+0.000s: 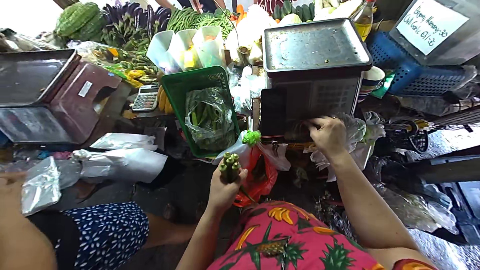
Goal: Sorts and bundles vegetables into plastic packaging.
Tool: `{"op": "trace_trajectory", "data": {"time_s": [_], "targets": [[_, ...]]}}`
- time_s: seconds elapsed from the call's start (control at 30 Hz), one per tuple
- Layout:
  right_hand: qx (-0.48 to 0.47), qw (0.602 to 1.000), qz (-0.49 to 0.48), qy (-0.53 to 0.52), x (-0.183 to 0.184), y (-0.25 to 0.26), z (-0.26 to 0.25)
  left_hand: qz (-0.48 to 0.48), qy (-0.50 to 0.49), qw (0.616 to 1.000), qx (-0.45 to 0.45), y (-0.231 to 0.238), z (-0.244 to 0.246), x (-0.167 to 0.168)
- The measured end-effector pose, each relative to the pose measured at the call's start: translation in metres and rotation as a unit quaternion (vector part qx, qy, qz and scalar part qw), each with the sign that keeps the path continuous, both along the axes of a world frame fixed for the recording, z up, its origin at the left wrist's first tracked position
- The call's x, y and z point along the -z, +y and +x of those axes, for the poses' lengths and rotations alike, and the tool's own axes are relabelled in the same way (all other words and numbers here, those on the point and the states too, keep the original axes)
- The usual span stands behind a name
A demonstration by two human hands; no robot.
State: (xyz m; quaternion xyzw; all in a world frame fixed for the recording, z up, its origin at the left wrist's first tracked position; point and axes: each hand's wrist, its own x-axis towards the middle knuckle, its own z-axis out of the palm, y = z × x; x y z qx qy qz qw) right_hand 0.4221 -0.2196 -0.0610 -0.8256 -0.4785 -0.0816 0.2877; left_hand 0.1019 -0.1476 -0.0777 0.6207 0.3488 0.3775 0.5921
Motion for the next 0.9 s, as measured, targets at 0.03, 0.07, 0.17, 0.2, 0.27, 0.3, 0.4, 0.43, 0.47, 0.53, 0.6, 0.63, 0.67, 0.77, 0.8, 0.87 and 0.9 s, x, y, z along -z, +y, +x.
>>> {"op": "trace_trajectory", "data": {"time_s": [0.03,0.07,0.17,0.2,0.27,0.3,0.4,0.43,0.47,0.53,0.6,0.63,0.67,0.77,0.8,0.87,0.9], "targets": [[-0.002,1.0,0.004,-0.01,-0.001,0.0,0.001,-0.008,-0.004,1.0,-0.007,0.0,0.001,-0.001],[-0.002,1.0,0.003,-0.017,-0.004,0.001,0.001,-0.014,-0.007,1.0,-0.011,0.0,0.001,-0.002],[-0.002,1.0,-0.009,-0.008,-0.014,0.004,0.004,-0.015,-0.008,1.0,-0.022,0.001,0.003,-0.007],[-0.006,1.0,-0.012,0.007,-0.016,0.005,0.006,-0.013,-0.006,1.0,-0.022,0.001,0.003,-0.008],[-0.018,0.999,-0.007,0.045,-0.018,0.006,0.01,-0.007,-0.001,1.0,-0.019,0.002,0.003,-0.009],[-0.026,0.998,-0.009,0.06,-0.018,0.006,0.012,-0.001,0.002,1.0,-0.016,0.003,0.002,-0.009],[-0.032,0.995,-0.063,0.073,-0.023,0.005,0.014,0.014,0.011,1.0,-0.013,0.002,-0.001,-0.011],[-0.029,0.993,-0.086,0.071,-0.024,0.005,0.012,0.016,0.015,1.0,-0.015,0.002,-0.002,-0.011],[-0.026,0.992,-0.108,0.068,-0.024,0.005,0.01,0.019,0.02,0.999,-0.018,0.002,-0.003,-0.01],[-0.01,0.987,-0.145,0.07,-0.024,0.004,0.006,0.025,0.029,0.999,-0.022,0.001,-0.005,-0.009],[0.018,0.978,-0.189,0.084,-0.025,0.005,0.003,0.023,0.031,0.999,-0.026,0.0,-0.006,-0.008],[0.028,0.971,-0.213,0.1,-0.026,0.006,0.002,0.021,0.029,0.999,-0.028,-0.001,-0.006,-0.008],[0.034,0.968,-0.221,0.118,-0.026,0.007,0.003,0.018,0.027,0.999,-0.03,-0.001,-0.006,-0.008],[0.034,0.977,-0.156,0.138,-0.019,0.004,0.005,0.017,0.03,0.999,-0.029,-0.002,-0.006,-0.008],[0.03,0.982,-0.128,0.134,-0.017,0.003,0.006,0.018,0.031,0.999,-0.028,-0.002,-0.006,-0.008],[0.023,0.985,-0.1,0.14,-0.017,0.001,0.008,0.015,0.033,0.999,-0.03,-0.001,-0.005,-0.008],[0.018,0.984,-0.096,0.15,-0.017,0.0,0.009,0.014,0.035,0.999,-0.032,-0.002,-0.004,-0.008]]}}
